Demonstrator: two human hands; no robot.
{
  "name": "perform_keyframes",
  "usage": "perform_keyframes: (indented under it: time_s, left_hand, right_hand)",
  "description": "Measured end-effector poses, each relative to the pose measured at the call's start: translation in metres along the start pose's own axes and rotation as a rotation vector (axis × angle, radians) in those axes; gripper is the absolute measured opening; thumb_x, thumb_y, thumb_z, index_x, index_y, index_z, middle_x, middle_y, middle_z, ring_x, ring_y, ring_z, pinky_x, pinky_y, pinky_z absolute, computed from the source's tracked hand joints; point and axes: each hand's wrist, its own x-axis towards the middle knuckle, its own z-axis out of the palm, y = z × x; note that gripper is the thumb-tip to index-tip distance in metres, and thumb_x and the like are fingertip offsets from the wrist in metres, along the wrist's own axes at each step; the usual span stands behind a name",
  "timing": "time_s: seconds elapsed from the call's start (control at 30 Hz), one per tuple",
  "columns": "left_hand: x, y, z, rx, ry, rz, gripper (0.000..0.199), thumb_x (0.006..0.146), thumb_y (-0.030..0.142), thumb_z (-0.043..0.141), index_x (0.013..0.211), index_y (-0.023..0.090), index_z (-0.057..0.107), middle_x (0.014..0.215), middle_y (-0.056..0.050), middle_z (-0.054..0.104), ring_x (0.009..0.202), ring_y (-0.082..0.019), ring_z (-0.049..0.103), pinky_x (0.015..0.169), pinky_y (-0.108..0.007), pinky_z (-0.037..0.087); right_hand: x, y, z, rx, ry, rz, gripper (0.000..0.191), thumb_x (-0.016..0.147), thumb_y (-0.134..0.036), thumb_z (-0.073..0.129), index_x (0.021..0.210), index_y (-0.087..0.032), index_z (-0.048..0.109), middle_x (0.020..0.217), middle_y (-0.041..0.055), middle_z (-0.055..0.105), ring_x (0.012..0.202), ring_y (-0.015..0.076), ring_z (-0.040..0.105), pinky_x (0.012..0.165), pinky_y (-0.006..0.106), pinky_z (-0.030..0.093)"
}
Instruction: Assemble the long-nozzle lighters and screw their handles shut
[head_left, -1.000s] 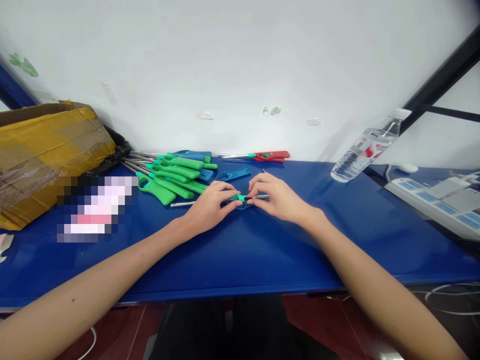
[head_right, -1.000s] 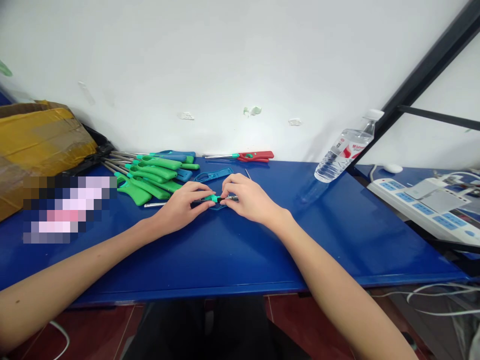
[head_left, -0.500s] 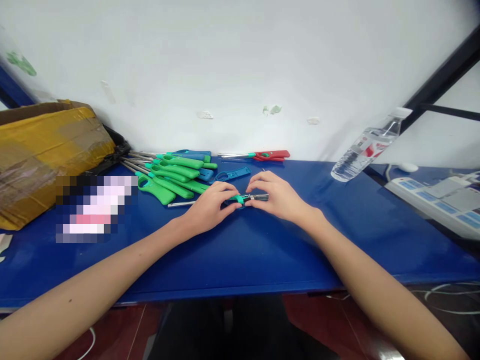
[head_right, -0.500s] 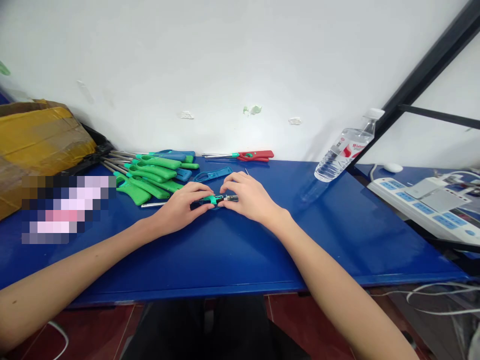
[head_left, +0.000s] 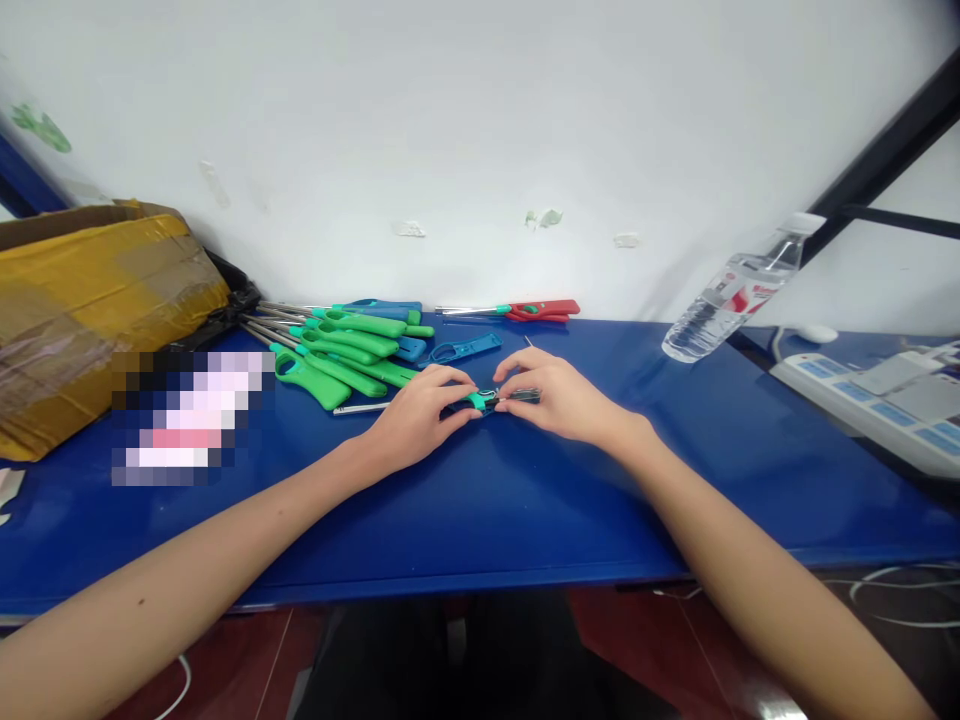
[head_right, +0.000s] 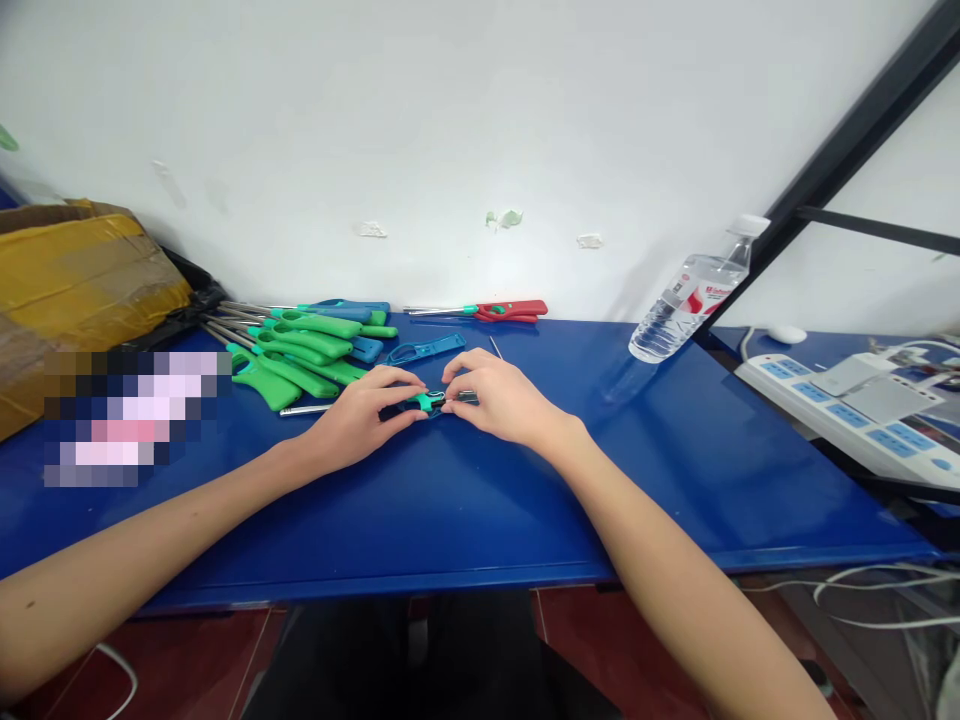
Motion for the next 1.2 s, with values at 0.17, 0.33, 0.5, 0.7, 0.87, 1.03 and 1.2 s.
perform_keyframes:
  time_s: [0.17, 0.33, 0.5, 0.7, 0.87, 1.03, 1.2]
  left_hand:
    - [-0.0018, 0.0007, -0.0003, -0.008, -0.008, 0.009, 0.02, 0.095, 0.029, 0.059, 0.109, 0.019, 0.071, 0.114, -0.009, 0.065, 0.107, -0.024, 0.059, 0.097, -0.04, 0.048]
    - [-0.0024, 0.0004, 0.0001, -0.021, -0.017, 0.007, 0.021, 0.097, 0.029, 0.057, 0.109, 0.02, 0.07, 0.115, -0.009, 0.065, 0.108, -0.024, 0.059, 0.097, -0.039, 0.047]
    - [-0.0029, -0.0007, 0.0011, -0.008, -0.014, 0.01, 0.02, 0.097, 0.026, 0.056, 0.111, 0.018, 0.068, 0.116, -0.009, 0.065, 0.108, -0.024, 0.059, 0.096, -0.04, 0.046]
    - [-0.0038, -0.0001, 0.0004, 0.036, 0.009, -0.001, 0.02, 0.097, 0.028, 0.057, 0.111, 0.019, 0.068, 0.114, -0.008, 0.066, 0.106, -0.023, 0.06, 0.093, -0.04, 0.044]
    - [-0.0026, 0.0008, -0.0013, 0.064, 0.004, -0.02, 0.017, 0.096, 0.029, 0.06, 0.105, 0.02, 0.071, 0.108, -0.006, 0.068, 0.103, -0.024, 0.061, 0.091, -0.039, 0.044]
    - [-0.0015, 0.0006, -0.0017, 0.009, -0.012, 0.005, 0.017, 0.095, 0.028, 0.06, 0.106, 0.02, 0.071, 0.11, -0.007, 0.067, 0.104, -0.024, 0.061, 0.092, -0.039, 0.045]
    - [-0.0021, -0.003, -0.0007, -0.017, 0.001, 0.023, 0.018, 0.096, 0.028, 0.058, 0.108, 0.021, 0.07, 0.112, -0.007, 0.066, 0.104, -0.023, 0.061, 0.093, -0.038, 0.046]
  right_hand:
    - [0.0007, 0.0015, 0.0022, 0.027, 0.006, -0.044, 0.013, 0.09, -0.024, 0.065, 0.088, -0.023, 0.078, 0.106, 0.0071, 0.068, 0.103, 0.0229, 0.061, 0.089, 0.039, 0.051]
    - [0.0009, 0.0028, 0.0015, 0.052, -0.001, -0.077, 0.015, 0.091, -0.022, 0.064, 0.091, -0.023, 0.078, 0.103, 0.0073, 0.068, 0.1, 0.0221, 0.061, 0.086, 0.038, 0.052]
    - [0.0009, 0.0008, 0.0045, 0.032, 0.064, -0.141, 0.014, 0.09, -0.02, 0.065, 0.088, -0.022, 0.078, 0.102, 0.0073, 0.068, 0.099, 0.0218, 0.061, 0.088, 0.039, 0.051]
    - [0.0007, 0.0001, 0.0061, 0.045, 0.097, -0.144, 0.013, 0.089, -0.02, 0.066, 0.086, -0.019, 0.078, 0.099, 0.0077, 0.067, 0.096, 0.0212, 0.06, 0.084, 0.037, 0.052]
    - [0.0008, 0.0007, 0.0059, 0.072, 0.073, -0.131, 0.014, 0.09, -0.019, 0.065, 0.089, -0.02, 0.078, 0.102, 0.0074, 0.066, 0.098, 0.0207, 0.06, 0.086, 0.036, 0.051]
    - [0.0006, 0.0037, 0.0066, 0.086, 0.063, -0.122, 0.014, 0.09, -0.019, 0.064, 0.09, -0.022, 0.078, 0.108, 0.0073, 0.065, 0.102, 0.0208, 0.06, 0.09, 0.038, 0.051]
    - [0.0013, 0.0052, 0.0093, 0.082, 0.082, -0.118, 0.014, 0.09, -0.021, 0.065, 0.09, -0.023, 0.079, 0.107, 0.0069, 0.065, 0.102, 0.0213, 0.061, 0.09, 0.039, 0.051]
